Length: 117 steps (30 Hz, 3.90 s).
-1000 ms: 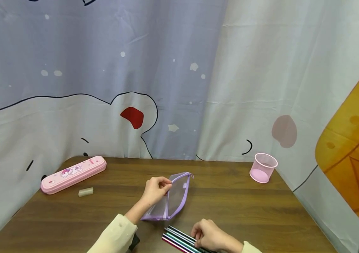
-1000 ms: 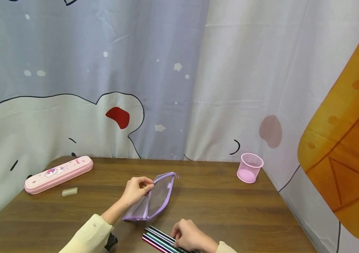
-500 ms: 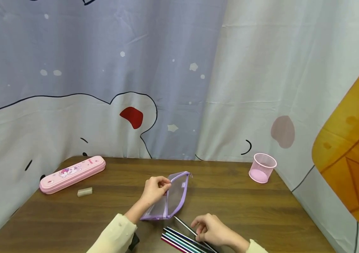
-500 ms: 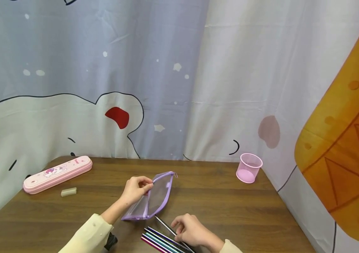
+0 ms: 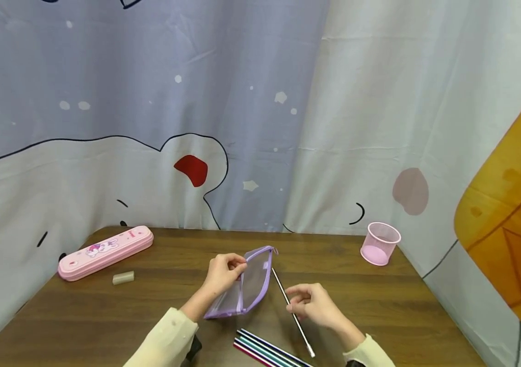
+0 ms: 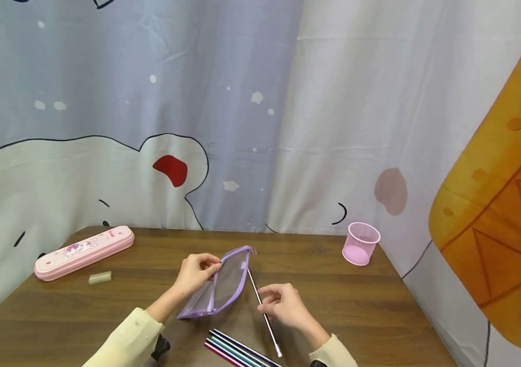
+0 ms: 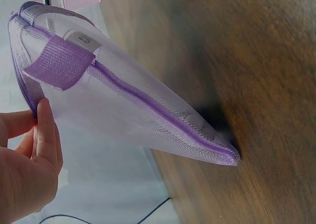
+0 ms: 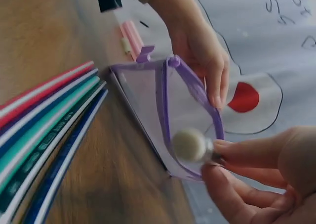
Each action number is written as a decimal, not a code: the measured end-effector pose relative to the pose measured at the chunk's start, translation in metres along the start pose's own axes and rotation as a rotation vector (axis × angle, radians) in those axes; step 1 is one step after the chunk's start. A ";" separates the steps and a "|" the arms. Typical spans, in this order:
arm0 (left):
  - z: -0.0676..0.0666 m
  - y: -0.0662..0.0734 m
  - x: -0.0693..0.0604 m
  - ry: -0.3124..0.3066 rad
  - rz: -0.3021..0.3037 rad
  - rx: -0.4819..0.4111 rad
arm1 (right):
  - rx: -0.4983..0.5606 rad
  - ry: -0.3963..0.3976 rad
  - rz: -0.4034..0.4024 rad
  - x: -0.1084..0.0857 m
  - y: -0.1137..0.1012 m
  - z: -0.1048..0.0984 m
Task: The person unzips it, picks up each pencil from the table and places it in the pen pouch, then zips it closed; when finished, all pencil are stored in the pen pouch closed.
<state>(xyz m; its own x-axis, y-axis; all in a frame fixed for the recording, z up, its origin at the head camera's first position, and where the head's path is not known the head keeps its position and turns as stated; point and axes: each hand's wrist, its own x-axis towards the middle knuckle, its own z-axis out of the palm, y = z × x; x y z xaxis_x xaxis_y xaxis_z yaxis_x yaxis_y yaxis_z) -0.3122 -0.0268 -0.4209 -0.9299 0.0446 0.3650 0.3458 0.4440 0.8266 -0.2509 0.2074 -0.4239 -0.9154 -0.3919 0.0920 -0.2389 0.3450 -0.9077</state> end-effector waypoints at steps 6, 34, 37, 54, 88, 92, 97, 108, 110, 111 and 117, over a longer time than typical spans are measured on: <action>0.000 -0.001 0.000 0.003 -0.015 -0.030 | 0.130 0.154 0.059 0.022 -0.005 0.017; 0.015 0.008 -0.005 -0.055 -0.007 -0.092 | 0.291 0.491 0.230 0.075 0.003 0.058; 0.015 0.008 -0.006 -0.059 -0.017 -0.112 | 0.277 0.498 0.227 0.076 0.002 0.059; 0.012 0.008 -0.004 -0.040 -0.019 -0.099 | 0.173 0.437 0.141 0.063 0.007 0.056; 0.005 0.007 -0.001 -0.023 -0.037 -0.079 | -0.719 -0.183 -0.201 -0.045 0.007 0.034; 0.004 0.005 -0.001 -0.032 -0.036 -0.073 | -0.693 -0.170 -0.124 -0.046 0.004 0.036; 0.002 0.004 -0.001 -0.031 -0.042 -0.073 | -0.679 -0.153 -0.037 -0.049 0.002 0.037; 0.000 0.004 0.000 -0.013 -0.050 -0.077 | -0.579 -0.297 -0.294 -0.049 -0.017 0.017; 0.000 0.003 0.000 -0.009 -0.045 -0.073 | -0.531 -0.302 -0.310 -0.049 -0.024 0.013; 0.000 0.003 0.000 -0.005 -0.043 -0.071 | -0.506 -0.301 -0.313 -0.049 -0.027 0.010; -0.002 0.003 0.002 0.008 -0.040 -0.067 | -0.414 -0.291 -0.297 -0.046 -0.039 -0.003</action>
<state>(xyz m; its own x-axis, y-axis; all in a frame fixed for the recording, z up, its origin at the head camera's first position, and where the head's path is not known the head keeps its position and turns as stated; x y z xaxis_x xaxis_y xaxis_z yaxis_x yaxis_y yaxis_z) -0.3132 -0.0272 -0.4168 -0.9423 0.0204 0.3340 0.3158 0.3848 0.8673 -0.2002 0.2148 -0.3919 -0.6775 -0.7203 0.1488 -0.6317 0.4662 -0.6194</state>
